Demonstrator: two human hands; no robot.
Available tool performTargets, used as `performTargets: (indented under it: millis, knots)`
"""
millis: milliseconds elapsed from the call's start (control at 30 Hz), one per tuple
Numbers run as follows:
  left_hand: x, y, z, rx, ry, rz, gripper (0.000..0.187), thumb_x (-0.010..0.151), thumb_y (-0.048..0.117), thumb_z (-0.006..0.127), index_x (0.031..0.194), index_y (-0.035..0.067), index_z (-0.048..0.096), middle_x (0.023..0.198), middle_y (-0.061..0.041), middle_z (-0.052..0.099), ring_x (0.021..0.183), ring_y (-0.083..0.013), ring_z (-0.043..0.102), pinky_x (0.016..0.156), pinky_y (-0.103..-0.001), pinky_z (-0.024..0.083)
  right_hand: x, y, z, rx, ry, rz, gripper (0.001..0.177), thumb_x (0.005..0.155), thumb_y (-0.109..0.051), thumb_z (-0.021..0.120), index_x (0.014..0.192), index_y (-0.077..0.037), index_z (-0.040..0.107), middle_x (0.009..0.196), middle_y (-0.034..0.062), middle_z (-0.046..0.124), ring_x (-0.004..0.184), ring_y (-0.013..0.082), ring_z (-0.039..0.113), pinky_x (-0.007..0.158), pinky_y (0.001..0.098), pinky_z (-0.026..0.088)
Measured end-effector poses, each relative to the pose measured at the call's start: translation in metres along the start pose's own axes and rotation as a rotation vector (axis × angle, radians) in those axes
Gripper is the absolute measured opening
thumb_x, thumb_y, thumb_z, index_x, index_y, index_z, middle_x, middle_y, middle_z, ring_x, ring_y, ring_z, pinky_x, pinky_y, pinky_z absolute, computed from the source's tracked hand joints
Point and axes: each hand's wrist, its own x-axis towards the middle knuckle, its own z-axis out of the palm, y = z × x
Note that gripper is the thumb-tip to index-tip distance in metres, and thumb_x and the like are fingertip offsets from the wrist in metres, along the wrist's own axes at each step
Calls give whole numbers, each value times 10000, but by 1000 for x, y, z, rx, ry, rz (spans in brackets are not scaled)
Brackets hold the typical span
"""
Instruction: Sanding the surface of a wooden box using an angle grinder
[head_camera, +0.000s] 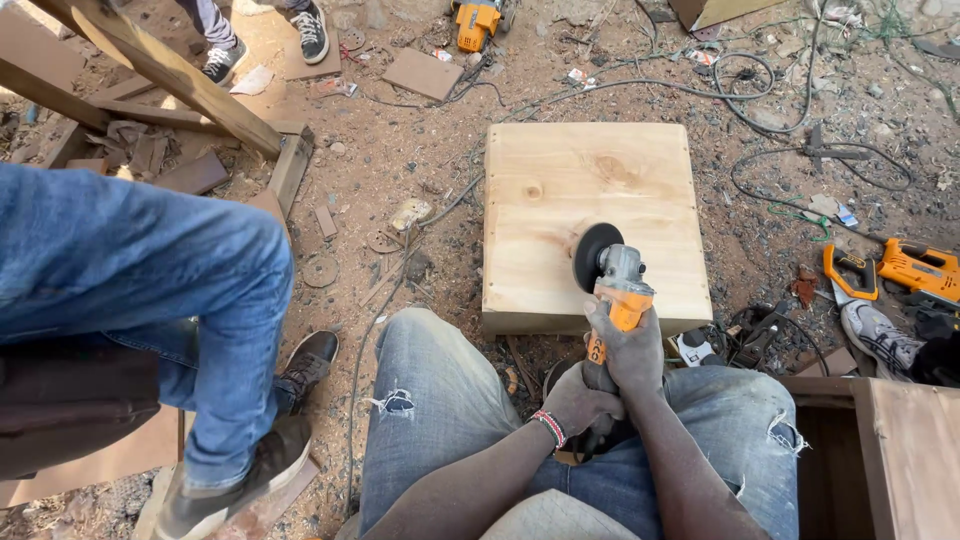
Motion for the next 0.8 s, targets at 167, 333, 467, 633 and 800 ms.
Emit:
performTargets:
  millis: [167, 333, 467, 633, 800]
  knots:
    - [-20, 24, -2, 141, -41, -6, 378, 495, 44, 850, 776, 134, 614, 642, -95, 629, 614, -282, 672, 521, -349, 528, 1, 10, -2, 128, 53, 38, 364, 841, -154, 877, 1076, -52, 618, 764, 167, 692, 583, 268, 722, 525, 400, 637]
    - [-26, 28, 5, 190, -86, -24, 385, 536, 73, 824, 843, 162, 611, 679, -75, 647, 636, -265, 680, 582, -328, 557, 4, 17, -11, 123, 32, 51, 454, 758, -67, 901, 1073, -41, 575, 775, 190, 688, 597, 309, 724, 517, 424, 631]
    - [-36, 55, 4, 173, -49, 26, 376, 531, 53, 799, 837, 153, 606, 659, -66, 645, 625, -265, 687, 561, -335, 558, 11, 28, -13, 102, 69, 28, 408, 814, -93, 885, 1081, -37, 581, 788, 203, 697, 610, 318, 729, 520, 437, 635]
    - [-47, 74, -8, 102, 0, 47, 395, 560, 46, 784, 896, 138, 598, 689, -83, 659, 643, -291, 697, 536, -343, 575, 16, 21, 0, 53, 101, 34, 361, 843, -154, 899, 1029, -49, 607, 713, 169, 671, 572, 275, 716, 529, 388, 608]
    - [-22, 58, -7, 106, -14, 19, 403, 580, 96, 793, 908, 158, 567, 658, -74, 649, 600, -277, 695, 494, -320, 589, 2, -26, 34, -1, 111, 99, 383, 845, -223, 911, 1009, -60, 606, 692, 167, 677, 563, 278, 720, 529, 409, 611]
